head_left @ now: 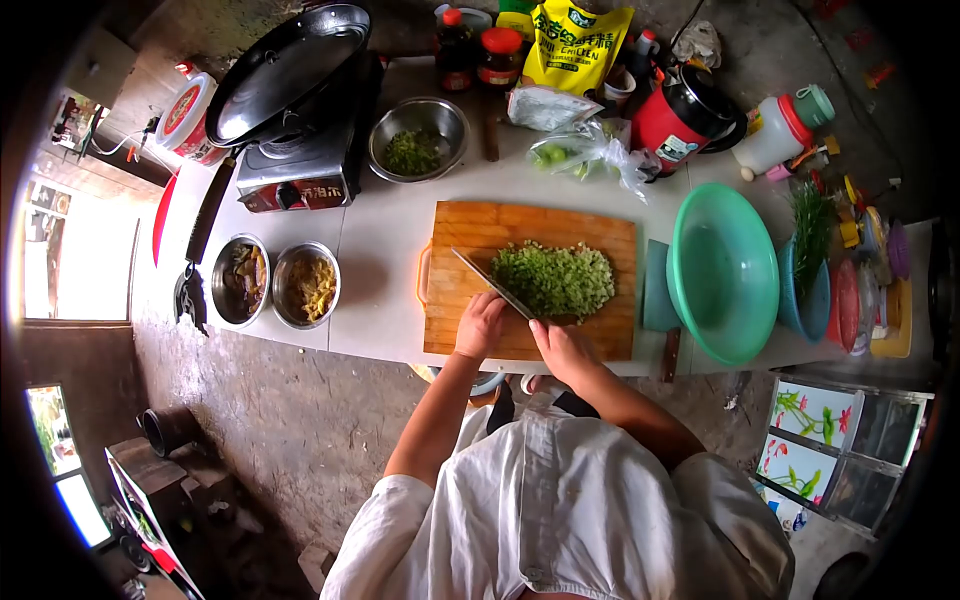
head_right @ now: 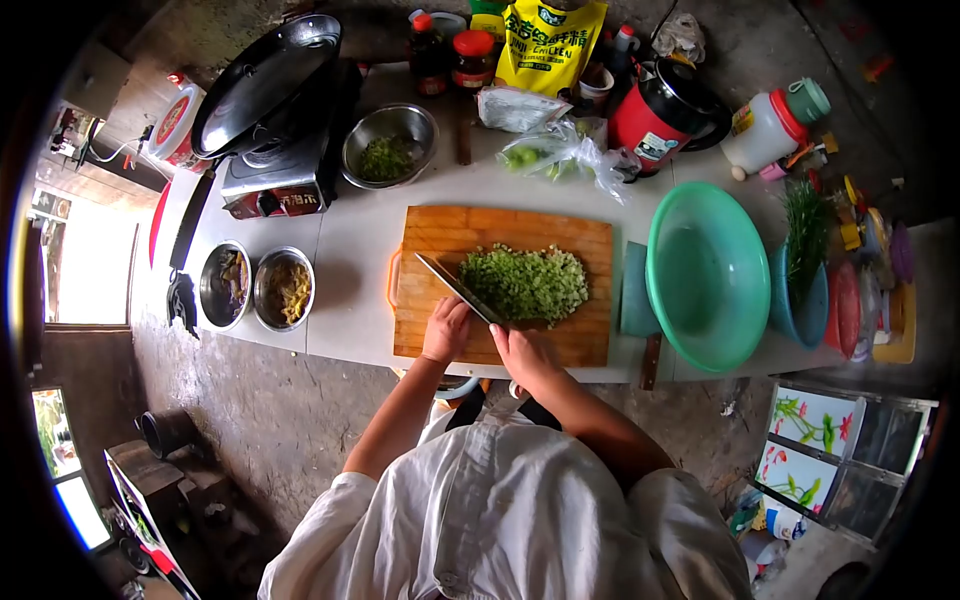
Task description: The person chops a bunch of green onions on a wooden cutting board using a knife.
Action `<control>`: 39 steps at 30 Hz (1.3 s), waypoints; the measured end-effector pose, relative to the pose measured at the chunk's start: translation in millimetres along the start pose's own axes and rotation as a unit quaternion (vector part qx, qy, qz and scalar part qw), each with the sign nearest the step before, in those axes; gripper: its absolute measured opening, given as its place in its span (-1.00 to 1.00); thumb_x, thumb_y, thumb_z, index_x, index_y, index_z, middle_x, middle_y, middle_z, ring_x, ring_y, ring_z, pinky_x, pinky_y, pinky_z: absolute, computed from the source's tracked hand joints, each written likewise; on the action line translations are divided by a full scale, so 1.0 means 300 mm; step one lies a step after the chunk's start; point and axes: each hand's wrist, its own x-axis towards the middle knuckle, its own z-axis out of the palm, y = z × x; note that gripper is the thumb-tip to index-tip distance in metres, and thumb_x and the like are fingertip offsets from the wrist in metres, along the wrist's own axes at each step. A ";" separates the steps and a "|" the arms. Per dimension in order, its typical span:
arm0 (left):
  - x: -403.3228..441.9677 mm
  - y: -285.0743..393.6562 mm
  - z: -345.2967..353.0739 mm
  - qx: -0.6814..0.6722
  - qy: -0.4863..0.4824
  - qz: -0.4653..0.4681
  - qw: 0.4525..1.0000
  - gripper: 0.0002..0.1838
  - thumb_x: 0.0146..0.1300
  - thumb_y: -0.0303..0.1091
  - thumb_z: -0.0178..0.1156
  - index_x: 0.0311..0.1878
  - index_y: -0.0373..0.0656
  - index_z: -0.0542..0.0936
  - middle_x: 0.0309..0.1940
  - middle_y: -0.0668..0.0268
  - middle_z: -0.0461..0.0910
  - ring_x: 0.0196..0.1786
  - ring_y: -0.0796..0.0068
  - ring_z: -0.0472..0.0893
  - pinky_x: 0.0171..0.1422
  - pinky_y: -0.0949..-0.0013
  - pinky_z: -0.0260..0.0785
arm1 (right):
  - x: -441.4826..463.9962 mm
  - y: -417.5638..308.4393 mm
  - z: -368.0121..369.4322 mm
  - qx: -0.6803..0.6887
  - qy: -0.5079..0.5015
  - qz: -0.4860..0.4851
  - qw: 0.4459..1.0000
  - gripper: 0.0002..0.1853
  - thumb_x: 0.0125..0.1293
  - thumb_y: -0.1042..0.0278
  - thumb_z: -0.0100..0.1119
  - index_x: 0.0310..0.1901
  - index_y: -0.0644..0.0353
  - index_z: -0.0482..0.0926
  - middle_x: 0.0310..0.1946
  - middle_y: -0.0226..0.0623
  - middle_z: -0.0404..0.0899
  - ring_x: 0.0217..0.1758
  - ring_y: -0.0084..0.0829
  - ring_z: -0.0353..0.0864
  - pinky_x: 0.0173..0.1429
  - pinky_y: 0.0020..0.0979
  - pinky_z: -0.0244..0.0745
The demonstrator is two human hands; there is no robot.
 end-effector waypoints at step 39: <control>-0.022 0.007 -0.036 0.011 0.006 0.003 1.000 -0.73 -0.09 -0.61 0.09 -0.23 -0.22 0.52 -0.21 0.21 0.51 -0.16 0.18 0.48 -0.03 0.27 0.38 | -0.008 -0.018 0.056 -0.055 -0.042 0.065 0.995 -0.39 0.37 -0.04 -0.23 -0.66 0.27 0.52 -0.67 0.08 0.50 -0.56 0.07 0.53 -0.44 -0.03 0.43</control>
